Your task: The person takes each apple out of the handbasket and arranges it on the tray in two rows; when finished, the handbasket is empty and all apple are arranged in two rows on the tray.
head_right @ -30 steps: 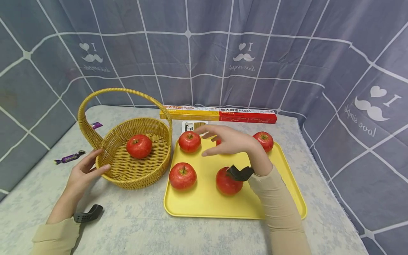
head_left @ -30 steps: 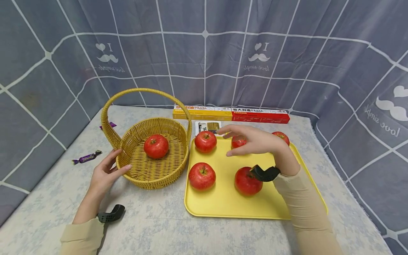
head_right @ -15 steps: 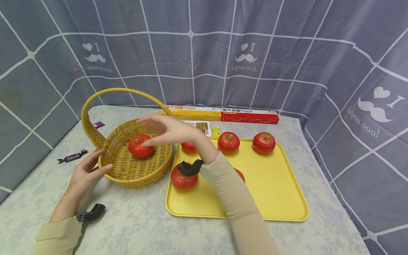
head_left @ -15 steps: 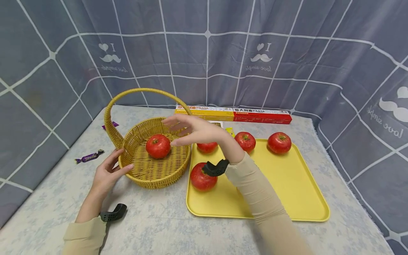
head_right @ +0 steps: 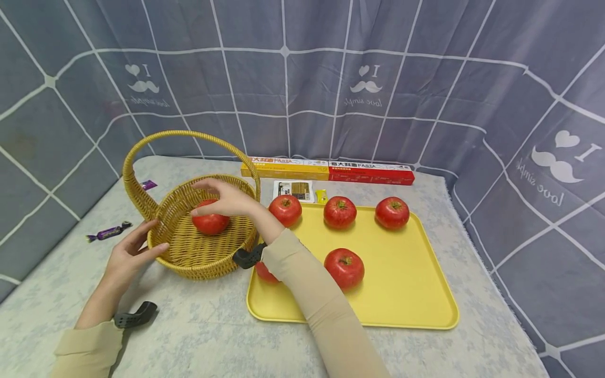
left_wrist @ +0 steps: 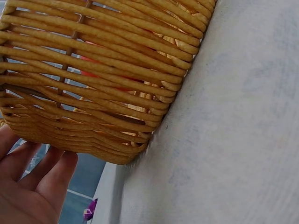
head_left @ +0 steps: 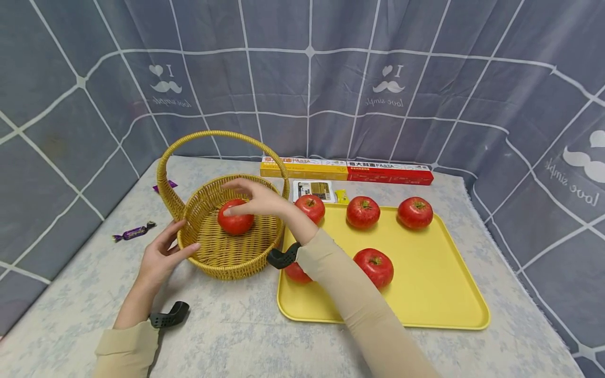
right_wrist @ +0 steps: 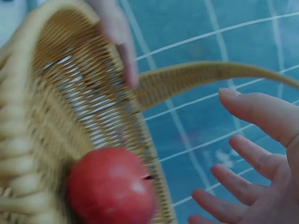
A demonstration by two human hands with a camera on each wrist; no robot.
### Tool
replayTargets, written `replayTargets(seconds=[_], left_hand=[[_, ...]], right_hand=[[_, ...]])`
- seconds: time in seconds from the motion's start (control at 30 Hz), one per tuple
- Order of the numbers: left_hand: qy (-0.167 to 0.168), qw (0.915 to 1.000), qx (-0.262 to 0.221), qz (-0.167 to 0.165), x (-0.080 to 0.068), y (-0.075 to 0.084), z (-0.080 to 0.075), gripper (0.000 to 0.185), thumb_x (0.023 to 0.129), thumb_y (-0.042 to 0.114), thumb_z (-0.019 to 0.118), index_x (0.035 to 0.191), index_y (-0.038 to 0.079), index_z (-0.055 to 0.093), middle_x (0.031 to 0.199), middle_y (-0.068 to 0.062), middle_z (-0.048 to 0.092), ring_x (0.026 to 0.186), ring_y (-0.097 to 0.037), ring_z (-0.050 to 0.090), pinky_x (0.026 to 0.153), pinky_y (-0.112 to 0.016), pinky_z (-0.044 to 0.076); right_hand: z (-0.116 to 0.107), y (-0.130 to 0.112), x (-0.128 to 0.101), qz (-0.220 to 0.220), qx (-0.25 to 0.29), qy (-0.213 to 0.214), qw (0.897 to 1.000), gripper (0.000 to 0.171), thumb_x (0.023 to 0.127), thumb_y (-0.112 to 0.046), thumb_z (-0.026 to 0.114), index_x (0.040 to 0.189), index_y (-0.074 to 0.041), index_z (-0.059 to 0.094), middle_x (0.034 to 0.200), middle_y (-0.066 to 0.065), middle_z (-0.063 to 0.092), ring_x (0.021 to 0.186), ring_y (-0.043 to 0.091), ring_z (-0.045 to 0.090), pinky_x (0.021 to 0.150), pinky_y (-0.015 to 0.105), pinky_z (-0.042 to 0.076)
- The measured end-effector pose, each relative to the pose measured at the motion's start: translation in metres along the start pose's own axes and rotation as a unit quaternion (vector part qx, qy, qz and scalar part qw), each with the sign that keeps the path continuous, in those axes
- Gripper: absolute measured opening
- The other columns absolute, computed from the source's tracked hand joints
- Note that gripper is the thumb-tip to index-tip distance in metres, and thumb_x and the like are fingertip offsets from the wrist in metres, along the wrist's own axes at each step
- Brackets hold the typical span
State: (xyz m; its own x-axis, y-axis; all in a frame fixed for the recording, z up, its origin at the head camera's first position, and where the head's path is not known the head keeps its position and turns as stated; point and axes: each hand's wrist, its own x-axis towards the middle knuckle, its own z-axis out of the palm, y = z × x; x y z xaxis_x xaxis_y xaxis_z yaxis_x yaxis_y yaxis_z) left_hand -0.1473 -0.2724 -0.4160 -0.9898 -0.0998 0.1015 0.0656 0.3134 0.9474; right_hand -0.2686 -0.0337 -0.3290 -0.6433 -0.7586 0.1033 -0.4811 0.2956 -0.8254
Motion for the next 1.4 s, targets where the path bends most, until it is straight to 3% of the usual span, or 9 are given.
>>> replayTargets(seconds=[0.17,0.4,0.53,0.7,0.83,0.97,1.2,1.4], left_hand=[[-0.003,1.0000,-0.006,0.001,-0.001,0.000,0.000,0.070,0.088,0.018,0.068,0.147,0.007,0.032,0.157,-0.009,0.009,0.137,-0.023,0.027,0.088,-0.005,0.039],[-0.003,1.0000,-0.002,0.001,-0.001,0.000,0.000,0.071,0.088,0.019,0.068,0.147,0.007,0.031,0.157,-0.008,0.008,0.137,-0.025,0.027,0.088,-0.005,0.039],[0.000,1.0000,0.003,0.003,-0.001,0.000,0.000,0.070,0.088,0.020,0.068,0.147,0.006,0.031,0.157,-0.009,0.008,0.138,-0.027,0.025,0.088,-0.005,0.038],[0.000,1.0000,0.007,0.004,-0.001,0.000,0.000,0.070,0.088,0.021,0.068,0.146,0.007,0.032,0.157,-0.009,0.009,0.137,-0.026,0.026,0.088,-0.005,0.038],[-0.002,0.9999,0.008,0.007,0.000,-0.001,0.000,0.069,0.088,0.021,0.067,0.147,0.008,0.032,0.157,-0.009,0.009,0.138,-0.027,0.025,0.089,-0.005,0.038],[-0.002,0.9999,0.008,0.008,0.001,-0.001,0.000,0.069,0.088,0.021,0.067,0.147,0.007,0.032,0.157,-0.010,0.009,0.138,-0.027,0.024,0.088,-0.004,0.038],[-0.002,0.9999,0.005,0.010,0.002,-0.001,-0.001,0.071,0.088,0.017,0.068,0.147,0.004,0.030,0.156,-0.011,0.009,0.138,-0.029,0.024,0.088,-0.005,0.038],[-0.003,0.9998,0.009,0.018,0.000,-0.003,0.000,0.070,0.088,0.019,0.068,0.146,0.006,0.032,0.157,-0.010,0.010,0.136,-0.022,0.028,0.087,-0.004,0.039]], right_hand=[[0.011,0.018,0.006,0.042,-0.052,0.013,0.998,0.066,0.080,-0.030,0.073,0.139,-0.016,0.046,0.143,0.002,0.040,0.132,0.019,0.035,0.104,0.033,0.035],[0.021,0.030,0.009,0.066,-0.055,0.009,0.996,0.073,0.079,-0.029,0.075,0.142,-0.018,0.040,0.145,0.005,0.036,0.129,0.019,0.036,0.100,0.031,0.038],[0.028,0.035,0.010,0.069,-0.060,-0.012,0.996,0.079,0.078,-0.028,0.076,0.145,-0.017,0.035,0.146,0.006,0.032,0.127,0.018,0.037,0.098,0.028,0.040],[0.033,0.038,0.010,0.079,-0.073,-0.028,0.994,0.082,0.077,-0.028,0.077,0.146,-0.018,0.034,0.147,0.006,0.027,0.125,0.021,0.039,0.097,0.032,0.041],[0.036,0.038,0.009,0.090,-0.080,-0.036,0.992,0.081,0.074,-0.029,0.080,0.144,-0.020,0.039,0.137,0.008,0.032,0.118,0.021,0.042,0.094,0.032,0.043],[0.037,0.037,0.008,0.099,-0.098,-0.082,0.987,0.081,0.072,-0.034,0.081,0.141,-0.023,0.042,0.130,0.006,0.036,0.114,0.017,0.042,0.091,0.029,0.042],[0.037,0.034,0.005,0.057,-0.073,-0.160,0.983,0.075,0.070,-0.025,0.083,0.133,-0.017,0.044,0.123,0.000,0.049,0.107,0.009,0.049,0.085,0.020,0.045],[0.032,0.014,-0.003,0.019,-0.158,-0.187,0.969,0.071,0.068,-0.028,0.084,0.129,-0.016,0.048,0.116,-0.005,0.052,0.104,0.005,0.048,0.085,0.017,0.042]])
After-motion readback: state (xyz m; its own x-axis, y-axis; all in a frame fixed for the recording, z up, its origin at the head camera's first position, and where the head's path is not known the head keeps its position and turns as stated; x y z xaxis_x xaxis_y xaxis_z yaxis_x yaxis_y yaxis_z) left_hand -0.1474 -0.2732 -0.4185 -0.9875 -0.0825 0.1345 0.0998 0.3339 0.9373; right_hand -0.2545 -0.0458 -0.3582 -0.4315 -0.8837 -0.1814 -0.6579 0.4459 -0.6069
